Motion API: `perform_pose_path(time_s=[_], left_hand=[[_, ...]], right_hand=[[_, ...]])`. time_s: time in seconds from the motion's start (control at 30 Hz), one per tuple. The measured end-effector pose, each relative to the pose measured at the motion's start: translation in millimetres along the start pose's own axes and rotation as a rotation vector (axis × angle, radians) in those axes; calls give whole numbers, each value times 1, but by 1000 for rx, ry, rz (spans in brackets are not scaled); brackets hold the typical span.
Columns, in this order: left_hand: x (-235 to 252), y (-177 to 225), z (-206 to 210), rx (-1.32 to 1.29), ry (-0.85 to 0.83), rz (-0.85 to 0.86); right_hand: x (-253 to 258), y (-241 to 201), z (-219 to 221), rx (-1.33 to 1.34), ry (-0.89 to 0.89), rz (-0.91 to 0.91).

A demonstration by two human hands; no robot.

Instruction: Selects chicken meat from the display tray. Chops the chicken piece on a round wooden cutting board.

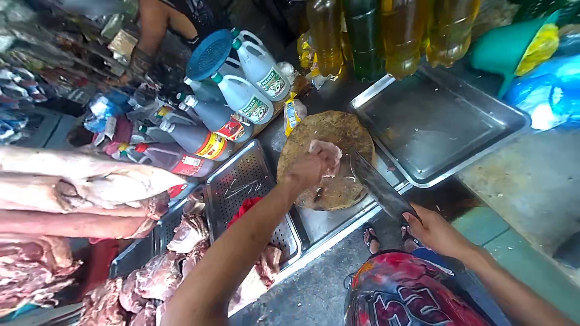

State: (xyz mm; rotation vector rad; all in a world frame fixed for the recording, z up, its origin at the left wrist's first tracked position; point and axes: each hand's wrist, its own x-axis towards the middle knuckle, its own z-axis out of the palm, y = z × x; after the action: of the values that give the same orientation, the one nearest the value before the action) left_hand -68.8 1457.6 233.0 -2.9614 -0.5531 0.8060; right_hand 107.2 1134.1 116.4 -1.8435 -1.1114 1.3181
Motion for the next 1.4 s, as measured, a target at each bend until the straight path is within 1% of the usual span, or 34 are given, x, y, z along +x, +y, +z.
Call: perform_pose_path(time_s=[0.1, 0.17, 0.3, 0.37, 0.43, 0.47, 0.57, 0.67, 0.77, 0.87, 0.97, 1.1, 1.17, 1.27, 1.33, 1.4], left_hand=[[9, -9, -41, -245, 82, 18], [11, -13, -53, -419, 126, 18], [13, -10, -33, -703, 195, -21], [14, -9, -20, -788, 253, -20], [13, -7, -12, -791, 303, -34], [12, -5, -9, -744, 324, -37], [4, 6, -2, -494, 372, -13], [-5, 13, 9, -356, 414, 18], [-10, 15, 15, -328, 461, 0], [-9, 15, 15, -320, 478, -54], [-6, 16, 14, -351, 501, -137], [0, 21, 13, -461, 550, -246], [3, 18, 12, -582, 573, -298], [8, 7, 6, -835, 592, -383], [7, 2, 1, -921, 597, -400], [3, -4, -1, -930, 599, -384]], right_hand=[[-7, 3, -1, 129, -29, 40], [-11, -1, -1, 192, -11, 57], [-11, -25, -8, 356, 74, 36], [-6, -42, -15, 411, 81, 19], [5, -62, -23, 426, 75, -2], [12, -72, -28, 418, 68, -17], [37, -103, -37, 378, 28, -71], [64, -128, -39, 330, -16, -87], [79, -144, -35, 267, -69, -65], [76, -149, -30, 273, -135, -34], [55, -145, -29, 339, -176, 27], [26, -138, -35, 412, -217, 104], [13, -134, -36, 394, -271, 115], [2, -122, -30, 323, -378, 112], [-3, -118, -20, 311, -361, 109], [-3, -121, -12, 346, -281, 106]])
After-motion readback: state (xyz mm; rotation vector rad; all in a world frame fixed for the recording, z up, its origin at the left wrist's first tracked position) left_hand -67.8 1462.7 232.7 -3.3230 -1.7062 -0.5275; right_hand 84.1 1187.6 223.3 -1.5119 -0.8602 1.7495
